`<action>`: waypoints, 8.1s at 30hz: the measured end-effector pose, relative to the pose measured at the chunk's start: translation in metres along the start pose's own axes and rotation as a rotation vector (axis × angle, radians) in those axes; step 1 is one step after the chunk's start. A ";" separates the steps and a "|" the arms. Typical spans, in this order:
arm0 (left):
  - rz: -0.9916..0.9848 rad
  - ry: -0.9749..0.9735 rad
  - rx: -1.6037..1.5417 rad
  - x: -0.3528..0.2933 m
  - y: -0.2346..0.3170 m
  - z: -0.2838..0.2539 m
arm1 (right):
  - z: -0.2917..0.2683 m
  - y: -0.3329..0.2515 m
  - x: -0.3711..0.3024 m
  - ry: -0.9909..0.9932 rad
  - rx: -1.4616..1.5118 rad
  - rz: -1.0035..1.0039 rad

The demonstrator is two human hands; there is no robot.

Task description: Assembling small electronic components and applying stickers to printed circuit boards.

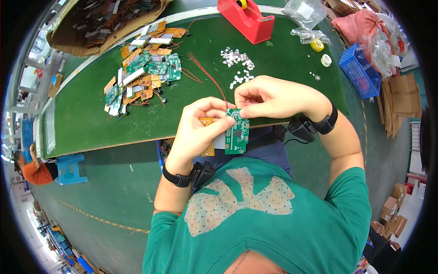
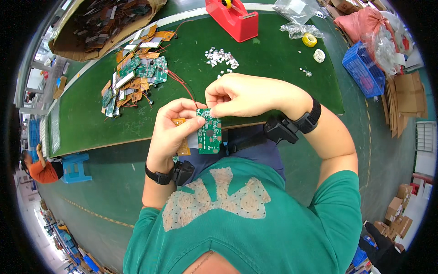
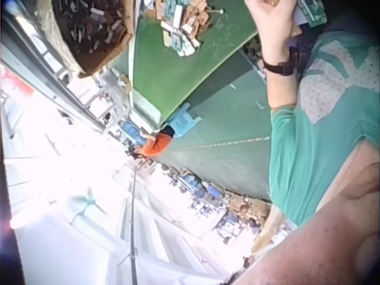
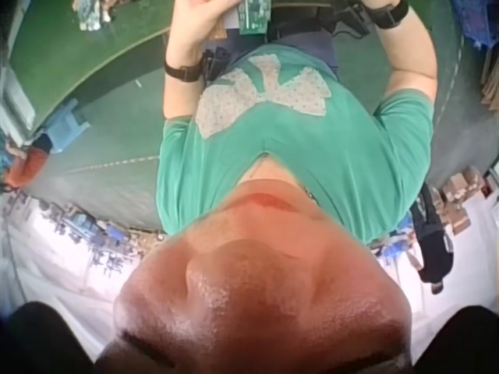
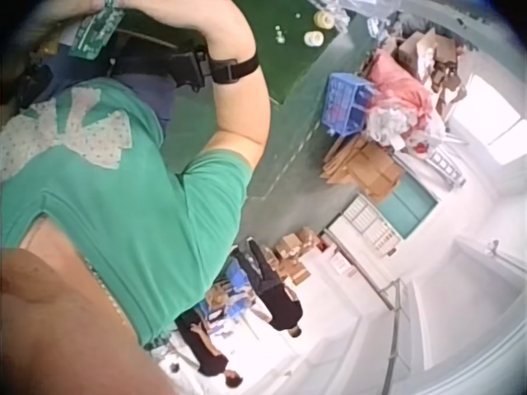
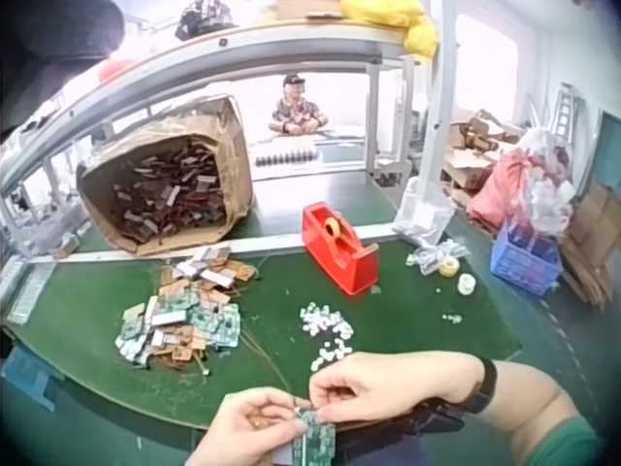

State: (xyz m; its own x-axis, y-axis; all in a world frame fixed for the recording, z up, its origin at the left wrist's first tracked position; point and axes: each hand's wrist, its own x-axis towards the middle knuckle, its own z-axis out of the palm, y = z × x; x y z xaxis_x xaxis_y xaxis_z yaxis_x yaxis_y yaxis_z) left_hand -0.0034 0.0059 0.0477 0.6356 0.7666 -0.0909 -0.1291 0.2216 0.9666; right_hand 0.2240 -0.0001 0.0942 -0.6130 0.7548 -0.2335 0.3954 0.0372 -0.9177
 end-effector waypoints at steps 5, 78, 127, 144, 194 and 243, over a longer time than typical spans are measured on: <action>0.003 0.003 -0.044 -0.001 0.001 0.002 | -0.004 0.005 0.007 -0.076 0.092 0.026; -0.196 0.059 -0.391 -0.001 -0.048 0.003 | -0.008 0.098 0.011 0.736 -0.579 -0.022; 0.133 -0.156 -0.237 0.006 -0.017 0.038 | 0.045 0.039 -0.033 1.034 -0.165 -0.378; 0.132 -0.168 -0.225 0.008 -0.011 0.039 | 0.039 0.031 -0.036 0.973 -0.194 -0.382; 0.198 0.071 0.098 0.014 -0.033 0.049 | 0.041 0.027 -0.021 0.831 0.069 -0.218; -0.018 0.092 -0.428 0.013 -0.051 0.021 | -0.180 0.074 0.051 0.948 -0.217 0.427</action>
State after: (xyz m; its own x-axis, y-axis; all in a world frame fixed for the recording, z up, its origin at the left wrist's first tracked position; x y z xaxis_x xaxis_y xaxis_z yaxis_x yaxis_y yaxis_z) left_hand 0.0276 -0.0086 0.0023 0.5725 0.8068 -0.1462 -0.4347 0.4498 0.7802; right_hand 0.3450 0.1585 0.0721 0.3525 0.9314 -0.0911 0.6227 -0.3061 -0.7201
